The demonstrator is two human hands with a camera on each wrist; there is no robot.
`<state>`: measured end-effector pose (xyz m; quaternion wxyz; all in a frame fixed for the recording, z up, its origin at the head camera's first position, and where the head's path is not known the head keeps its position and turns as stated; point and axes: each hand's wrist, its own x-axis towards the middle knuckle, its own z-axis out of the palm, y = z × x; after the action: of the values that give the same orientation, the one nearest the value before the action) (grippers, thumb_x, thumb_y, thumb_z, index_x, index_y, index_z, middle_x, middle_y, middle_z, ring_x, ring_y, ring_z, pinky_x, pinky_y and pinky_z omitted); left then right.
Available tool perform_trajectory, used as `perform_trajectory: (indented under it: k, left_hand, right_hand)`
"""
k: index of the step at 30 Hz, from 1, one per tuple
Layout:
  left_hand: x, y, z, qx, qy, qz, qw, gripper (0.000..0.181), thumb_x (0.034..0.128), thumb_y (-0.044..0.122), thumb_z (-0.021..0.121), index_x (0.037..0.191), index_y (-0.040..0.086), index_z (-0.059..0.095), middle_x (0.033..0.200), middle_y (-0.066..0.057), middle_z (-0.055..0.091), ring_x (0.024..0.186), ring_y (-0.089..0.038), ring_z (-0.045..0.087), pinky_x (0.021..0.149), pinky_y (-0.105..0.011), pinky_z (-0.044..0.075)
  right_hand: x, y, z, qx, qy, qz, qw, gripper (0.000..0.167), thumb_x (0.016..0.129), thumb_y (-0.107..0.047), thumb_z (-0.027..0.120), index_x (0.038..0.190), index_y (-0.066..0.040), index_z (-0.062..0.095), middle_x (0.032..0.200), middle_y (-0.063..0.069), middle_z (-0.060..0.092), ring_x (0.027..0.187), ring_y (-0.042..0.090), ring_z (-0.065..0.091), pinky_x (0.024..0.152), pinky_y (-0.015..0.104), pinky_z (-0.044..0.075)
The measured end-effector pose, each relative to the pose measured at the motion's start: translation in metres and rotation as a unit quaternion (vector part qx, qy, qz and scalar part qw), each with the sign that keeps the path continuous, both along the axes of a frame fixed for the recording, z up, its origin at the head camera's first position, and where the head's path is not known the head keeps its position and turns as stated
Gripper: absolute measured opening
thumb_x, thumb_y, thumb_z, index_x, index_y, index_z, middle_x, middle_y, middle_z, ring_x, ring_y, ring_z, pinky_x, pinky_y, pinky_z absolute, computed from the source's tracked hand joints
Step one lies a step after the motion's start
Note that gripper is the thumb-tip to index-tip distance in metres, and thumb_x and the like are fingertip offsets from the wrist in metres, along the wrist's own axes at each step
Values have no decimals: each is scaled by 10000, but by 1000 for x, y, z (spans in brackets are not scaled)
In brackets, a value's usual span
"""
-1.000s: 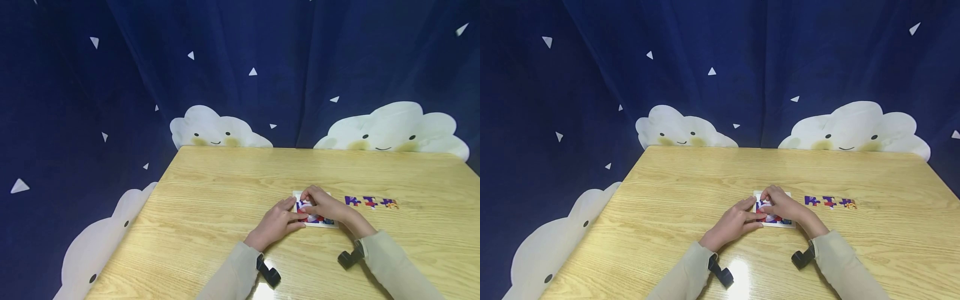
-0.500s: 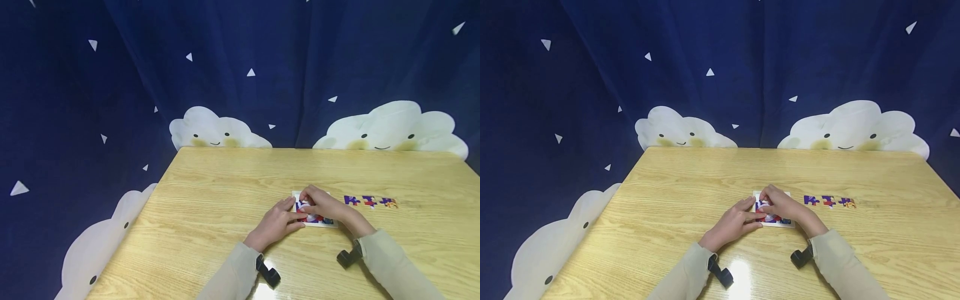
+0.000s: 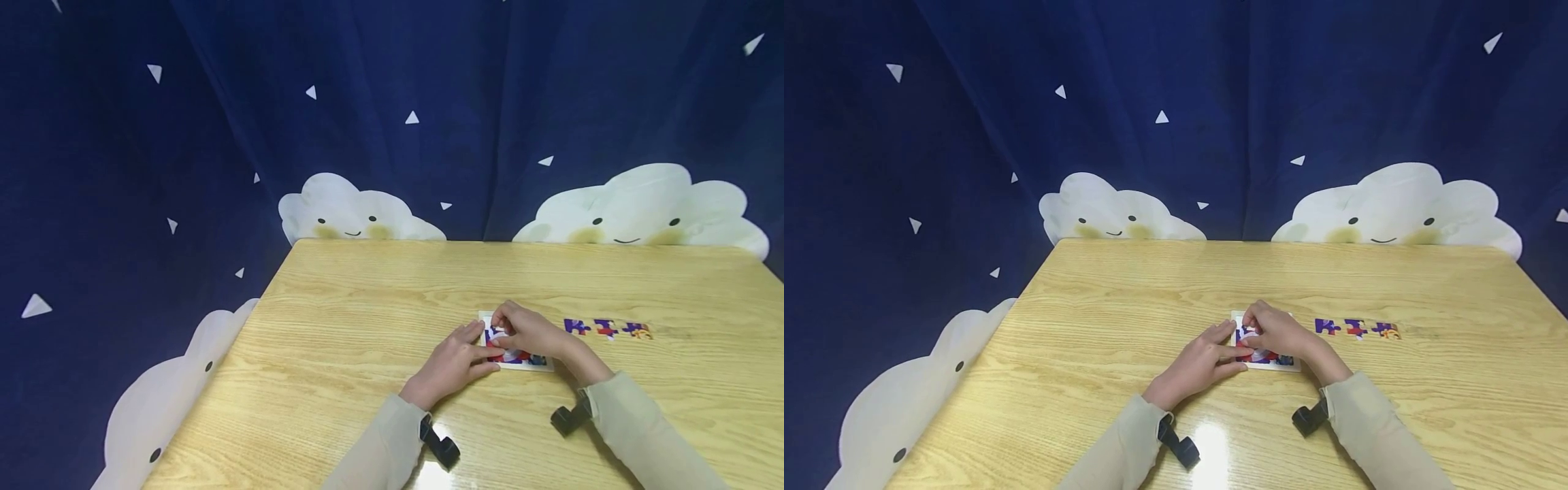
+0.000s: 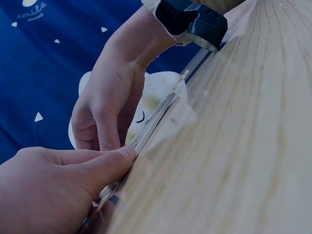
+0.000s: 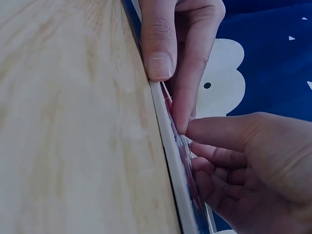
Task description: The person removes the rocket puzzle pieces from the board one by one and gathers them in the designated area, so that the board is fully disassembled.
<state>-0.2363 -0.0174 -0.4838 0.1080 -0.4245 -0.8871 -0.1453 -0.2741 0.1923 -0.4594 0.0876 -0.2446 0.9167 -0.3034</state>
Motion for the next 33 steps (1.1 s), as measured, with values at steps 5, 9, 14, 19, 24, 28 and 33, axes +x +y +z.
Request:
perform_trajectory:
  k: [5, 9, 14, 19, 24, 28, 33]
  left_hand:
    - [0, 1, 0, 6, -63, 2, 10000, 341, 967, 392, 586, 1242, 219, 687, 1460, -200, 491, 1404, -324, 445, 1183, -413, 381]
    - [1, 1, 1, -2, -16, 7, 10000, 341, 963, 392, 591, 1239, 218, 689, 1457, -204, 492, 1400, -325, 452, 1177, -412, 389]
    - [1, 0, 1, -18, 7, 35, 10000, 340, 957, 393, 599, 1236, 222, 692, 1459, -196, 491, 1401, -315, 452, 1179, -406, 387]
    - [1, 1, 0, 31, 78, 23, 10000, 334, 958, 401, 593, 1228, 235, 697, 1453, -202, 496, 1393, -321, 461, 1174, -406, 395]
    - [1, 2, -1, 68, 118, -2, 9999, 316, 960, 409, 587, 1214, 264, 705, 1452, -216, 493, 1384, -340, 468, 1166, -417, 403]
    - [0, 2, -2, 93, 233, 0, 9997, 313, 953, 412, 597, 1210, 269, 705, 1447, -220, 498, 1376, -344, 476, 1161, -419, 409]
    - [-1, 1, -2, 88, 306, -34, 9995, 314, 952, 409, 601, 1214, 268, 704, 1434, -207, 519, 1370, -345, 485, 1160, -420, 410]
  right_hand:
    - [2, 0, 1, -48, 72, -41, 10000, 257, 889, -135, 711, 1055, -35, 541, 886, 42, 490, 759, 128, 451, 605, 194, 390]
    - [6, 0, -1, -359, 250, 25, 9990, 252, 880, -90, 710, 1040, -19, 529, 883, 55, 483, 749, 114, 439, 604, 189, 396]
    - [12, -1, -4, -718, 643, 9, 9953, 264, 861, -64, 728, 1025, -15, 526, 870, 49, 511, 752, 82, 459, 613, 177, 426]
    - [16, 0, -7, -1077, 733, -130, 9914, 264, 865, -75, 728, 1041, -16, 540, 852, 49, 562, 755, 49, 494, 614, 180, 458]
    - [21, 3, -14, -1338, 1101, 56, 9849, 282, 854, 5, 710, 1067, -37, 529, 830, 37, 559, 710, -4, 492, 575, 174, 461]
    - [22, 4, -20, -1673, 1416, 226, 9754, 335, 829, 89, 689, 1085, -40, 516, 830, 59, 590, 712, -24, 538, 563, 165, 474]
    - [21, 4, -21, -1813, 1043, -19, 9779, 308, 856, 94, 657, 1107, -34, 535, 871, 107, 612, 732, -30, 559, 567, 167, 488]
